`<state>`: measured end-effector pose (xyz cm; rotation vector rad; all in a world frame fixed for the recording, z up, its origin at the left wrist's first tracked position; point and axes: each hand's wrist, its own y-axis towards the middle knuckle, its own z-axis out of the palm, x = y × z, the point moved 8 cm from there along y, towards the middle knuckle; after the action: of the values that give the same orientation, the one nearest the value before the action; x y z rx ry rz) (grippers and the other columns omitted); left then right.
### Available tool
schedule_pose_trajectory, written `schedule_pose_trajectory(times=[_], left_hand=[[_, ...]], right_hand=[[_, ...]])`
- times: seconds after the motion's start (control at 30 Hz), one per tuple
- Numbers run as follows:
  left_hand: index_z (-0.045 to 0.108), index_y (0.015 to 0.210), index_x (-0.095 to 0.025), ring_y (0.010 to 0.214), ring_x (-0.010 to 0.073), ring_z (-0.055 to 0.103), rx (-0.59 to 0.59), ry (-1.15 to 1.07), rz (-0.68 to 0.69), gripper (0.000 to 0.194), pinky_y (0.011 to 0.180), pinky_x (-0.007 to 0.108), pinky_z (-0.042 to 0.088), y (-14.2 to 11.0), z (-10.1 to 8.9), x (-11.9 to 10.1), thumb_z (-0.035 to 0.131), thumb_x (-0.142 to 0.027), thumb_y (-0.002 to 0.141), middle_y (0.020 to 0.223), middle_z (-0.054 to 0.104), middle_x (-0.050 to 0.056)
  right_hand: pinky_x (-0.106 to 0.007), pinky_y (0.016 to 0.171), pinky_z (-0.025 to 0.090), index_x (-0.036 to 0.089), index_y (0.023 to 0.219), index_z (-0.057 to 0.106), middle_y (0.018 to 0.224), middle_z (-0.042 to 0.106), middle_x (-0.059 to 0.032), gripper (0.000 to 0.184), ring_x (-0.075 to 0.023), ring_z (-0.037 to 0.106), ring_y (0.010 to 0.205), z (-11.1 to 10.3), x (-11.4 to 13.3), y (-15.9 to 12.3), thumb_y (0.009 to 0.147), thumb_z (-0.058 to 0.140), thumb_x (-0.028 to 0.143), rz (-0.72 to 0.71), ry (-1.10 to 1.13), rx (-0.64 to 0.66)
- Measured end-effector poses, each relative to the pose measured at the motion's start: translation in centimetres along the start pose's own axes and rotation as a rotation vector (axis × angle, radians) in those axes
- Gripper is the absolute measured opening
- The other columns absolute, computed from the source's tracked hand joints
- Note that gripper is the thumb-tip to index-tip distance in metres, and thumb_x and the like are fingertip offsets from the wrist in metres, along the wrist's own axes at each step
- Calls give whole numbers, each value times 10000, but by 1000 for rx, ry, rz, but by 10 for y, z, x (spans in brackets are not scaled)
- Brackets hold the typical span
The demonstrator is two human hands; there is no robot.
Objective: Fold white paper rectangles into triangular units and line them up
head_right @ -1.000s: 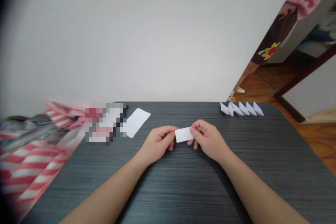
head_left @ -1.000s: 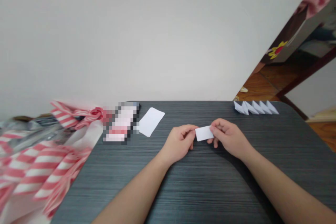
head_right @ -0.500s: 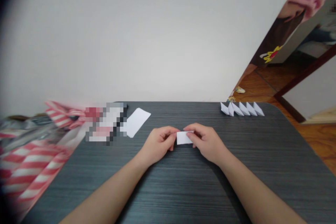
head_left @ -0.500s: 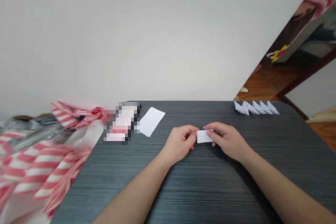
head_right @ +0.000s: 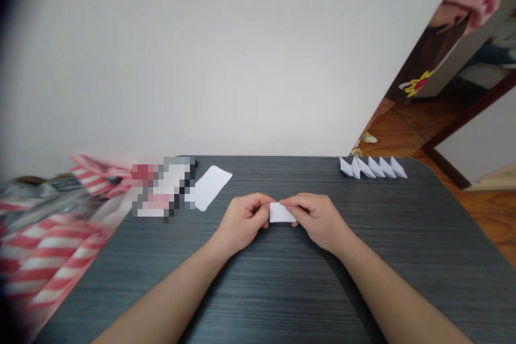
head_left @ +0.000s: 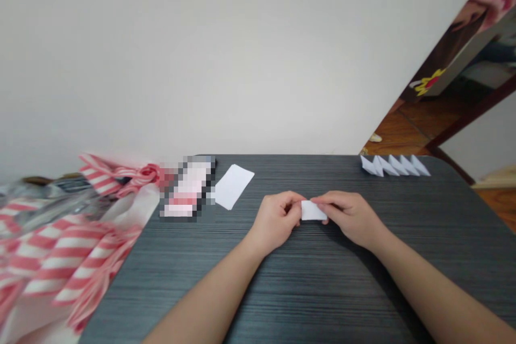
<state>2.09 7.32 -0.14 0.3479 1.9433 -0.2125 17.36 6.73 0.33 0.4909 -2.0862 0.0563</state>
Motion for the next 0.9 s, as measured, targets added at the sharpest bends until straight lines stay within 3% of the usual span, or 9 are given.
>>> schedule_pose_trajectory(times=[0.3,0.53,0.77,0.9], left_hand=[[747,939,-165,558,116,585,-7,-19,-8,251,550,207,421,2,0,3,514,-171,848,606,650,-12],[701,1021,-138,539,124,568,21,-180,-46,299,552,224,442,4,4,11,497,-335,927,580,615,-9],[666,738,-165,529,106,524,57,43,8,331,552,211,381,1,3,0,498,-363,942,540,583,-28],[643,733,-167,515,101,505,45,49,-3,312,533,205,368,1,3,2,501,-351,941,537,573,-37]], right_hand=[[-290,672,498,258,1023,765,709,709,-18,255,-174,655,650,-1,6,-1,951,522,290,-47,-56,1],[-291,687,498,261,1004,761,705,715,-6,236,-176,674,668,-5,10,-2,948,532,244,-73,-84,-53],[-282,629,520,219,1077,712,682,729,-3,232,-172,684,589,-3,-10,-3,905,597,325,140,-4,-86],[-229,456,453,203,878,694,595,685,15,211,-125,592,419,4,-19,-4,913,561,363,269,42,-12]])
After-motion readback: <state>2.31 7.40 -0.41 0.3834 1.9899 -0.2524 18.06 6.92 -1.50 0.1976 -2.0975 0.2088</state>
